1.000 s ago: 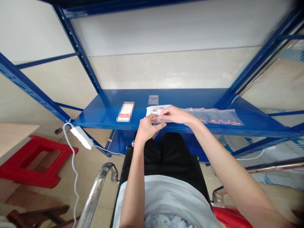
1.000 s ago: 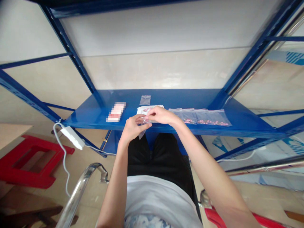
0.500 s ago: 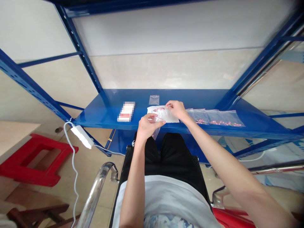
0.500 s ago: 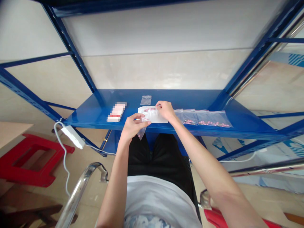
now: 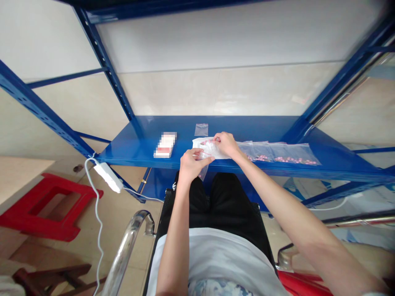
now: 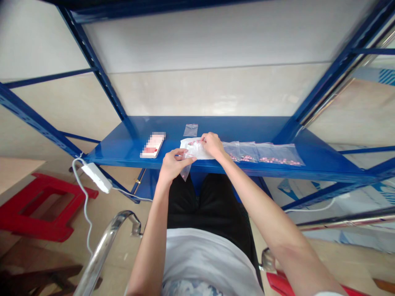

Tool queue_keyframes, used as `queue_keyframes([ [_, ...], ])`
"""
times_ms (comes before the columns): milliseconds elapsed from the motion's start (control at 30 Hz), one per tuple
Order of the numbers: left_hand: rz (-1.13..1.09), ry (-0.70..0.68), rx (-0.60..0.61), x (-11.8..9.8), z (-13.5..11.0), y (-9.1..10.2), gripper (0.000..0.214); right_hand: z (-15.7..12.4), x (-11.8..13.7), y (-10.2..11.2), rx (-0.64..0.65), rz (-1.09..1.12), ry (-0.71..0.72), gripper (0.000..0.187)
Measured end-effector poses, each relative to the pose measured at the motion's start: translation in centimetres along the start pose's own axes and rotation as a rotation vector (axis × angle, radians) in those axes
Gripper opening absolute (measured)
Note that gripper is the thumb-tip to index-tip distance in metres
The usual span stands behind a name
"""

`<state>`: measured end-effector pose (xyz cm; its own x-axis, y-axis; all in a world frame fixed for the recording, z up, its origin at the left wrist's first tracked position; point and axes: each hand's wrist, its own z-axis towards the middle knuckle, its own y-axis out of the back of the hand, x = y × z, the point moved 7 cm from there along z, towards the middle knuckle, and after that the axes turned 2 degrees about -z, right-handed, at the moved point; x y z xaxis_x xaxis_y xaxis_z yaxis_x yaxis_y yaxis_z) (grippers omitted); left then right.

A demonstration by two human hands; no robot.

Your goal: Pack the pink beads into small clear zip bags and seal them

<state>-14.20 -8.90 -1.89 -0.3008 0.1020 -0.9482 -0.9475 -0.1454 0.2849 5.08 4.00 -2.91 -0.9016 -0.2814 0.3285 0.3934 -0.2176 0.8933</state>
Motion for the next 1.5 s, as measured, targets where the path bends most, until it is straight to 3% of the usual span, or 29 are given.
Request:
queue_keyframes([
  [133,0.017,0.007,-0.002,-0.2,-0.1,0.1,0.052,0.0,0.2,0.5,-0.019,0.052,-0.004,0.021],
  [233,0.024,0.005,-0.007,-0.3,-0.1,0.1,0.052,-0.6,0.6,1.7,-0.006,0.298,-0.019,0.017],
  [300,0.028,-0.008,-0.009,-0.5,-0.1,0.1,0.052,-1.4,1.6,2.8,0.044,0.538,0.02,0.018],
  [400,0.025,-0.031,0.005,-0.7,-0.1,0.0,0.051,-3.1,4.0,4.4,0.215,0.754,0.127,0.039],
  [533,-0.004,-0.052,0.045,-0.8,-0.3,-0.4,0.051,-5.0,6.9,5.6,0.463,0.724,0.247,0.052],
  [700,-0.06,-0.077,0.098,-0.6,-0.3,-1.0,0.056,-5.6,7.9,6.1,0.538,0.622,0.306,0.05],
  [800,-0.051,-0.085,0.084,-0.5,-0.3,-0.9,0.056,-5.2,7.2,6.1,0.521,0.624,0.284,0.049],
  [900,-0.026,-0.054,0.065,-0.3,-0.3,-0.8,0.059,-3.3,5.1,5.5,0.402,0.617,0.182,0.039],
  [1000,-0.031,-0.035,0.069,-0.3,-0.3,-0.8,0.06,-0.5,2.7,4.4,0.209,0.452,0.102,0.017],
  [1100,-0.033,-0.041,0.056,-0.4,-0.4,-0.6,0.057,1.5,1.0,2.8,0.1,0.224,0.071,0.016],
  [1300,-0.01,-0.028,0.043,-0.5,-0.5,-0.2,0.058,2.4,0.0,0.5,0.064,0.053,0.157,0.021],
  [1500,-0.025,-0.022,0.058,-0.2,-0.5,-0.3,0.057,2.4,-0.3,0.1,0.128,0.099,0.118,0.022],
])
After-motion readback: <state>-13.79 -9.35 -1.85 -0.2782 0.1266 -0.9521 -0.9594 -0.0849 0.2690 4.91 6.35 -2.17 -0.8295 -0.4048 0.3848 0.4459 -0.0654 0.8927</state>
